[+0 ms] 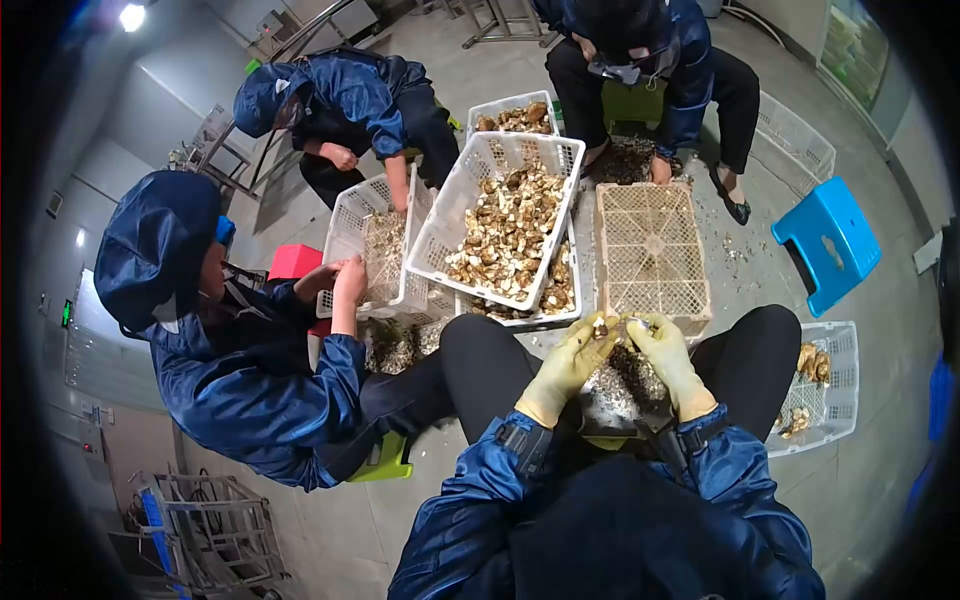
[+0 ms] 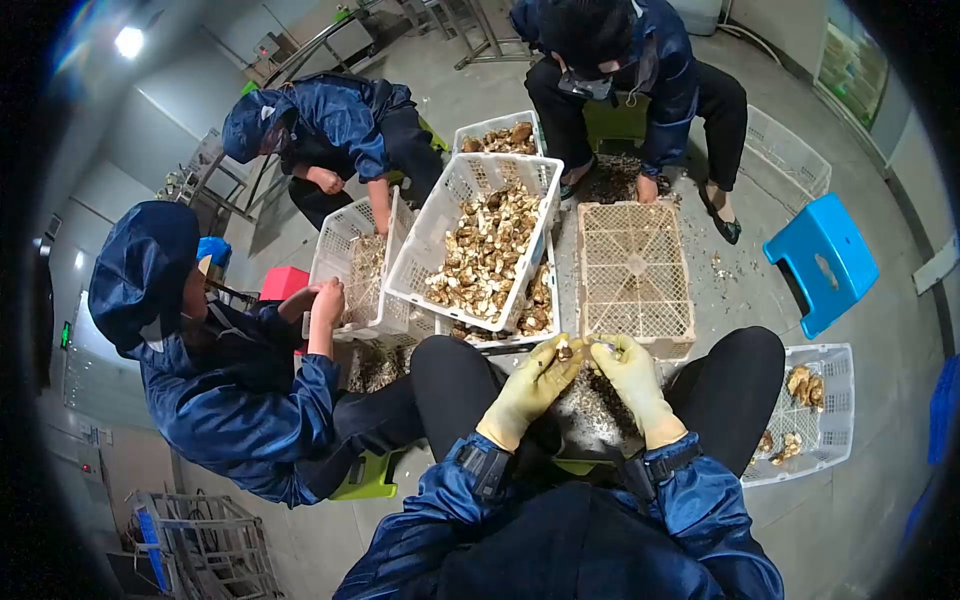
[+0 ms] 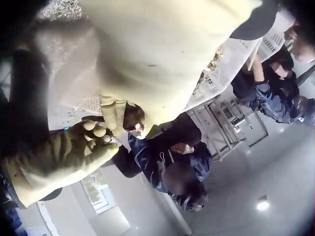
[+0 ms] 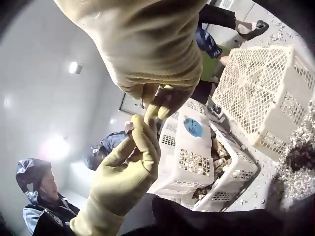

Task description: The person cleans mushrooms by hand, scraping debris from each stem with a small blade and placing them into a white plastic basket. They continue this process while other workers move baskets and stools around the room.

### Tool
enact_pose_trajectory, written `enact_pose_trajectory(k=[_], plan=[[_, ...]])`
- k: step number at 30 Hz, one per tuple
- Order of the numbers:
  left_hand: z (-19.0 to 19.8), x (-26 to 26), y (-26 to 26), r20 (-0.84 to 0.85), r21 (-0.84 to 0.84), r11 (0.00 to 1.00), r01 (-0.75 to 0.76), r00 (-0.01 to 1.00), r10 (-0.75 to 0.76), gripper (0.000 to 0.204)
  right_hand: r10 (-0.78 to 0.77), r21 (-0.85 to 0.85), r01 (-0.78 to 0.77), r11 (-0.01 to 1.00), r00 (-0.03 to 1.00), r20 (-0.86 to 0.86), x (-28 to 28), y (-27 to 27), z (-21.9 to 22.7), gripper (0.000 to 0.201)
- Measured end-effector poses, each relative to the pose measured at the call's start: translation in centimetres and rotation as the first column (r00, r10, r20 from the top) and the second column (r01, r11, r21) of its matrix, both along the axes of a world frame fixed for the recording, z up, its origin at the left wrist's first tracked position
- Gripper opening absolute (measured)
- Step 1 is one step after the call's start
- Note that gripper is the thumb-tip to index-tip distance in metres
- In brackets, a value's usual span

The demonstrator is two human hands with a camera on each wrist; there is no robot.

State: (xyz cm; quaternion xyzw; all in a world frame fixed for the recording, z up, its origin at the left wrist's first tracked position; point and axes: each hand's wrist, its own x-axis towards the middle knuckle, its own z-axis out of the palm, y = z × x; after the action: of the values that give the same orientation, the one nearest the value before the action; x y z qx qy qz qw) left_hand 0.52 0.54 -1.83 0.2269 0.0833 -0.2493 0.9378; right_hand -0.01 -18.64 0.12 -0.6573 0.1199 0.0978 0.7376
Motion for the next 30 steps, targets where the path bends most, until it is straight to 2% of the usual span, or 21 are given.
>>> enact_pose_trajectory(k=[2,6,9,12,13,14,15,16,17,20,25,26,29,30], plan=[[-0.9,0.3,0.0,-0.047,-0.039,0.999,-0.016,0.999,0.014,0.034,0.064,-0.028,-0.064,0.998,0.998,0.0,0.0,-0.2,0.3,0.029],[-0.5,0.2,0.0,0.002,0.006,1.0,-0.011,1.0,0.011,0.034,0.088,0.138,-0.087,0.987,0.996,0.001,0.2,0.3,-0.7,0.027],[0.8,-0.1,0.0,-0.045,0.013,1.0,-0.011,0.999,0.011,0.037,0.128,0.174,-0.134,0.976,0.991,0.048,-0.2,0.2,-0.9,0.026],[-1.1,0.2,0.7,0.052,-0.035,0.997,0.062,0.997,-0.06,0.04,0.149,0.104,-0.155,0.982,0.987,0.06,-0.4,0.4,-0.6,0.025],[-1.8,0.0,0.6,0.169,0.092,0.995,0.049,0.984,-0.064,0.038,0.15,0.058,-0.153,0.986,0.987,0.06,-0.4,0.4,-0.3,0.024],[-1.4,-0.1,0.4,0.201,0.128,0.991,0.031,0.978,-0.056,0.038,0.149,0.011,-0.15,0.989,0.987,0.061,-0.4,0.4,-0.2,0.024],[-1.0,-0.2,0.1,0.234,0.163,0.987,0.012,0.971,-0.05,0.037,0.114,0.115,-0.126,0.985,0.988,0.101,-0.3,0.5,-1.5,0.024],[-0.6,-0.2,-0.1,0.267,0.197,0.98,-0.008,0.963,-0.045,0.036,0.115,0.109,-0.125,0.986,0.989,0.092,-0.3,0.3,-1.9,0.026],[0.1,-0.1,-0.2,0.025,-0.023,1.0,-0.011,1.0,0.012,0.031,0.117,0.104,-0.125,0.987,0.99,0.084,-0.2,0.3,-1.8,0.027],[-1.8,-0.1,0.0,0.041,0.025,0.998,-0.053,0.998,0.052,0.027,0.178,0.061,-0.18,0.982,0.983,0.044,-0.2,0.0,-1.7,0.032],[-2.2,-0.1,0.3,0.025,-0.094,0.996,0.011,1.0,-0.008,0.027,0.146,0.064,-0.15,0.987,0.987,0.063,-0.6,0.7,0.0,0.032],[-1.9,-0.1,0.4,0.03,-0.119,0.992,0.036,0.999,-0.033,0.028,0.149,0.048,-0.152,0.987,0.986,0.07,-0.6,0.7,0.1,0.031],[1.8,-0.6,-0.3,0.043,0.059,0.998,0.01,0.999,-0.013,0.034,0.129,-0.014,-0.128,0.992,0.988,0.082,-0.6,0.4,-1.0,0.029],[2.2,-0.6,-0.2,0.045,0.06,0.998,0.019,0.999,-0.022,0.036,0.114,-0.021,-0.113,0.993,0.989,0.093,-0.6,0.5,-0.5,0.029]])
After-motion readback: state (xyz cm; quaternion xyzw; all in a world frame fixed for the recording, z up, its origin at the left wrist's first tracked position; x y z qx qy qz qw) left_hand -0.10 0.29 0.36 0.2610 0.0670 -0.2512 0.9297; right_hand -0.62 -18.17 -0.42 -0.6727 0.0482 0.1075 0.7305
